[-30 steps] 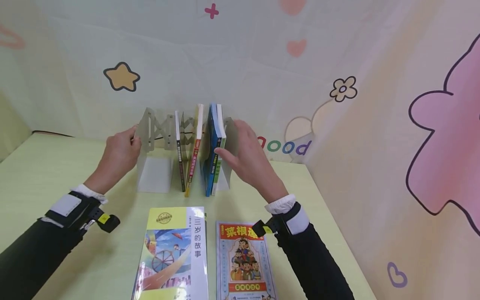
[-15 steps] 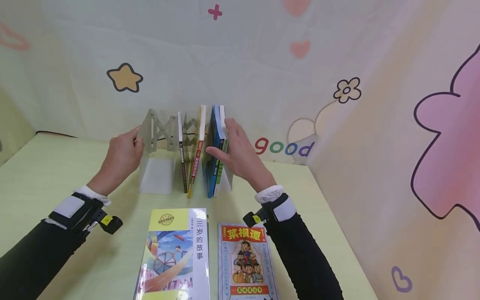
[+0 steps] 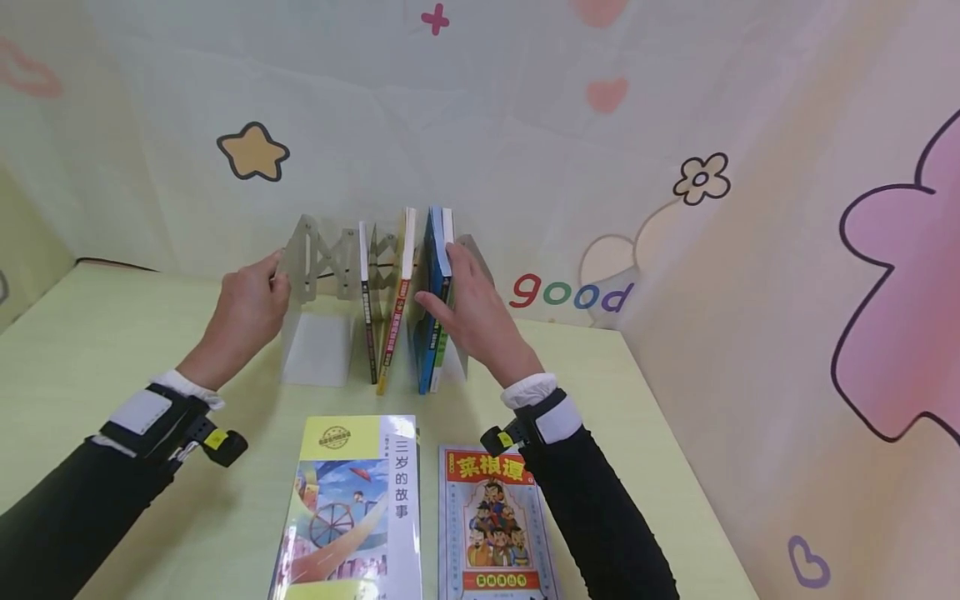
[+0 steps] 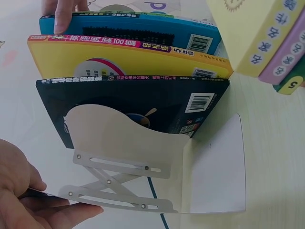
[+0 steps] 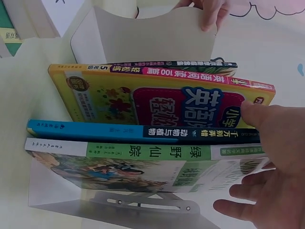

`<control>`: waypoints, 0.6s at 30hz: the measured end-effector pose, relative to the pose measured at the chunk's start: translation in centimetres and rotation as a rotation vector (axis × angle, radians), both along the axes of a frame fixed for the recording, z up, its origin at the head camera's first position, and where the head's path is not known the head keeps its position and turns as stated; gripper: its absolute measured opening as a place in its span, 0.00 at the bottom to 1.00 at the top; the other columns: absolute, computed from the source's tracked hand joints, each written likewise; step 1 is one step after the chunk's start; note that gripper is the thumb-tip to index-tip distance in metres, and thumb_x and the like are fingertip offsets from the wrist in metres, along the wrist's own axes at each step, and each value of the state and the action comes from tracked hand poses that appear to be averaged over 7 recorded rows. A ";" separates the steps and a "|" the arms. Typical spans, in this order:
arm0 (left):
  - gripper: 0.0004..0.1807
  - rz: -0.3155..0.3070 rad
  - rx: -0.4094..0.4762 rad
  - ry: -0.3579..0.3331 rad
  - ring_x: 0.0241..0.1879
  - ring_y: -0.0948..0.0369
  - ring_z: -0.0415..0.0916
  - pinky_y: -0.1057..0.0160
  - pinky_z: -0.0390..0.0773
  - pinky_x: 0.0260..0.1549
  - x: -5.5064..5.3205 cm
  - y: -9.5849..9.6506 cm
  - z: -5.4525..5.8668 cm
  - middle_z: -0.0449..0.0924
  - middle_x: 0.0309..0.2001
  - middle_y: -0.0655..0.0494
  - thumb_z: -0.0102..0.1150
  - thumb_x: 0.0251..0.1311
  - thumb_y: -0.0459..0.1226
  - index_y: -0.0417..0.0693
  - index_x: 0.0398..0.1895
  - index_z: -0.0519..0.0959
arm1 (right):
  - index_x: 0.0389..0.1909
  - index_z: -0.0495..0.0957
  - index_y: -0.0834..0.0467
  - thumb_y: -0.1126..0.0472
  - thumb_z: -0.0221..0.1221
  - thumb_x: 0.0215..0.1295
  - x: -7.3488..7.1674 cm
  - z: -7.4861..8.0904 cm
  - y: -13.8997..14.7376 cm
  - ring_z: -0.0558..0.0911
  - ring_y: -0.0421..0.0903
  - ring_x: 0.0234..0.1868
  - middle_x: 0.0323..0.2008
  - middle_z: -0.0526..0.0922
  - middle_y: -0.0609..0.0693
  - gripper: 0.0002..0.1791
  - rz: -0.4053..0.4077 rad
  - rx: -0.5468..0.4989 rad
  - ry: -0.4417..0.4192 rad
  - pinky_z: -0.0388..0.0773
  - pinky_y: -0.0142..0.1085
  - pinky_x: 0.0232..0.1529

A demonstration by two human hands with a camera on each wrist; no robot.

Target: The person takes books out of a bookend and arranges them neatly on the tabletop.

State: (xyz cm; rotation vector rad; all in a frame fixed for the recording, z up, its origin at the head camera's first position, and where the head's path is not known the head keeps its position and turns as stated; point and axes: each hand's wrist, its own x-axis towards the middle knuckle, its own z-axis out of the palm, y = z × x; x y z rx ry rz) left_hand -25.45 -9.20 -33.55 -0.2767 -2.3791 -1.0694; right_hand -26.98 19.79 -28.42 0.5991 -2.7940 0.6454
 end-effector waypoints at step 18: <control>0.17 0.001 0.005 0.001 0.23 0.48 0.77 0.60 0.69 0.16 -0.1 -0.1 -0.1 0.83 0.37 0.29 0.44 0.75 0.27 0.25 0.60 0.74 | 0.84 0.43 0.52 0.38 0.48 0.79 1.1 -1.0 0.6 0.69 0.60 0.70 0.78 0.58 0.59 0.43 0.002 -0.083 0.062 0.70 0.59 0.68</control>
